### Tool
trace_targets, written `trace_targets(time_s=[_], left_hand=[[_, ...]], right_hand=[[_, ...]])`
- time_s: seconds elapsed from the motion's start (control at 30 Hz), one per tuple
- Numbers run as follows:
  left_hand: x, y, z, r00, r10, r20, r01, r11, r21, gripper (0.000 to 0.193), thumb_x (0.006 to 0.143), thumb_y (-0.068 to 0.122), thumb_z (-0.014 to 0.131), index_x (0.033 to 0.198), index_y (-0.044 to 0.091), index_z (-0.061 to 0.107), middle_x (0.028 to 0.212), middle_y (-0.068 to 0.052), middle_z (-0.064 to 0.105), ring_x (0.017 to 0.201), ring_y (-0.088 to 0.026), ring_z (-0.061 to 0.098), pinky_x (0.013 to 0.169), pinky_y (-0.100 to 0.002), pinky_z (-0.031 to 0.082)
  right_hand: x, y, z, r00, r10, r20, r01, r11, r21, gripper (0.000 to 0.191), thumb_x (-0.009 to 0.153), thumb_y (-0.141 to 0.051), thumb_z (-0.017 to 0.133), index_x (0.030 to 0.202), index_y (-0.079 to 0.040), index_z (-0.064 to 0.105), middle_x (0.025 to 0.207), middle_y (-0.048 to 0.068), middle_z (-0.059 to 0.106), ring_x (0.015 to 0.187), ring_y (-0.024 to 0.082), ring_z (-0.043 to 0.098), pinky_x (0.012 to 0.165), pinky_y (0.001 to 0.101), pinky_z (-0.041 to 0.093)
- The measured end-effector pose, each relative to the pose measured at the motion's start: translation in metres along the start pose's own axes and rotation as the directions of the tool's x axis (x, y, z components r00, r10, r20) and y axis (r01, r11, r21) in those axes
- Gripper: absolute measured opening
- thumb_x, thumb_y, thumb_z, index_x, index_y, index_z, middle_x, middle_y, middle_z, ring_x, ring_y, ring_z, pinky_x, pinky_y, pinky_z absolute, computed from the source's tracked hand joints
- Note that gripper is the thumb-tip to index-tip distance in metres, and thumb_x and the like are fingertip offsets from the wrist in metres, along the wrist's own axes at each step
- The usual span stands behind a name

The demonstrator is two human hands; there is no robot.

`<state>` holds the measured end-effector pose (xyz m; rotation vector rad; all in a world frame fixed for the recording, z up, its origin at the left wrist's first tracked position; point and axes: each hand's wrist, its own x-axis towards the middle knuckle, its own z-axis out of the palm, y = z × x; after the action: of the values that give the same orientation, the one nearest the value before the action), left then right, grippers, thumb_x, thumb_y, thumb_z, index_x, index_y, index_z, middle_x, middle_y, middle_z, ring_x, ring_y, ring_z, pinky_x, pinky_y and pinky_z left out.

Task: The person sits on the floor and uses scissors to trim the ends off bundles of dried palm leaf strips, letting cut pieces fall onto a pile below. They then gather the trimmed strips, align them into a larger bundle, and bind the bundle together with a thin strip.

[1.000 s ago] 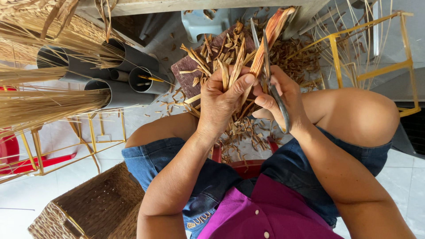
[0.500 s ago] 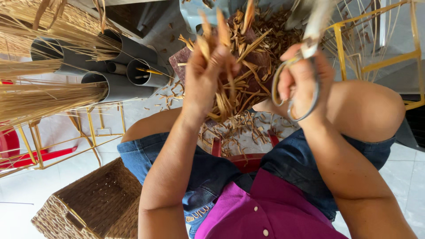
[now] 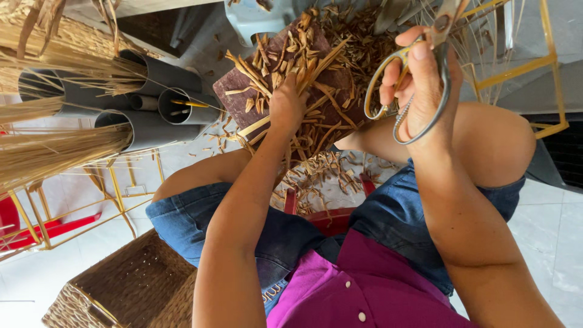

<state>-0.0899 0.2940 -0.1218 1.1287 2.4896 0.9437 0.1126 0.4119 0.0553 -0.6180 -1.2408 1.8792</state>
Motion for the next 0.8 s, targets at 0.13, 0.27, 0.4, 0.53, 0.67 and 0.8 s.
trace_targets(time_s=[0.13,0.27,0.4,0.53,0.67,0.8], left_hand=[[0.008,0.016,-0.017,0.993,-0.115,0.031,0.118,0.981,-0.154,0.022,0.09,0.012,0.078,0.104,0.003,0.064,0.081,-0.015,0.072,0.069,-0.029,0.07,0.058,-0.043,0.055],[-0.007,0.061,-0.07,0.987,-0.158,-0.001,0.129,0.813,-0.568,0.016,0.092,0.01,0.08,0.101,0.005,0.068,0.076,-0.001,0.069,0.062,-0.007,0.061,0.054,-0.026,0.05],[-0.052,0.103,-0.123,0.997,-0.052,-0.057,0.017,0.866,-0.499,0.014,0.095,0.011,0.079,0.101,0.005,0.068,0.073,0.002,0.065,0.062,-0.002,0.055,0.054,-0.022,0.045],[-0.067,0.13,-0.142,0.994,-0.031,0.103,0.09,0.766,-0.637,0.014,0.094,0.01,0.077,0.105,0.005,0.069,0.074,0.003,0.063,0.061,-0.002,0.052,0.053,-0.02,0.042],[-0.067,0.139,-0.148,0.972,0.018,0.236,0.155,0.704,-0.693,0.021,0.098,0.015,0.073,0.116,0.006,0.071,0.087,0.002,0.072,0.061,-0.002,0.056,0.054,-0.019,0.049],[-0.065,0.14,-0.147,0.949,0.036,0.314,0.252,0.514,-0.82,0.031,0.099,0.018,0.07,0.127,0.006,0.069,0.102,0.0,0.077,0.061,-0.003,0.059,0.054,-0.02,0.051]], right_hand=[[0.002,0.0,0.001,0.999,0.03,-0.021,-0.029,0.997,0.069,0.038,0.111,-0.033,0.071,0.128,-0.003,0.058,0.09,0.01,0.062,0.075,0.017,0.061,0.063,0.028,0.049],[0.003,-0.002,0.002,0.997,-0.007,-0.071,0.011,0.998,0.062,0.045,0.104,-0.02,0.078,0.139,-0.006,0.052,0.108,0.012,0.068,0.086,0.019,0.065,0.077,0.0306,0.057],[0.003,-0.002,0.005,0.998,-0.027,-0.058,0.03,0.999,0.036,0.051,0.1,-0.014,0.079,0.14,-0.006,0.049,0.114,0.012,0.071,0.101,0.017,0.069,0.087,0.0317,0.059],[0.002,0.0,0.007,0.998,-0.044,-0.04,0.045,0.999,0.03,0.048,0.098,-0.007,0.077,0.138,-0.005,0.05,0.112,0.011,0.069,0.104,0.018,0.071,0.084,0.0313,0.057],[0.0,-0.004,0.008,0.994,-0.071,0.079,0.068,0.997,0.04,0.043,0.104,0.0,0.075,0.139,-0.003,0.051,0.107,0.018,0.074,0.087,0.018,0.067,0.082,0.0283,0.055],[-0.007,-0.011,0.018,0.981,-0.051,0.186,0.063,0.996,-0.061,0.046,0.103,0.001,0.073,0.142,-0.004,0.05,0.107,0.019,0.075,0.087,0.017,0.069,0.082,0.0279,0.056]])
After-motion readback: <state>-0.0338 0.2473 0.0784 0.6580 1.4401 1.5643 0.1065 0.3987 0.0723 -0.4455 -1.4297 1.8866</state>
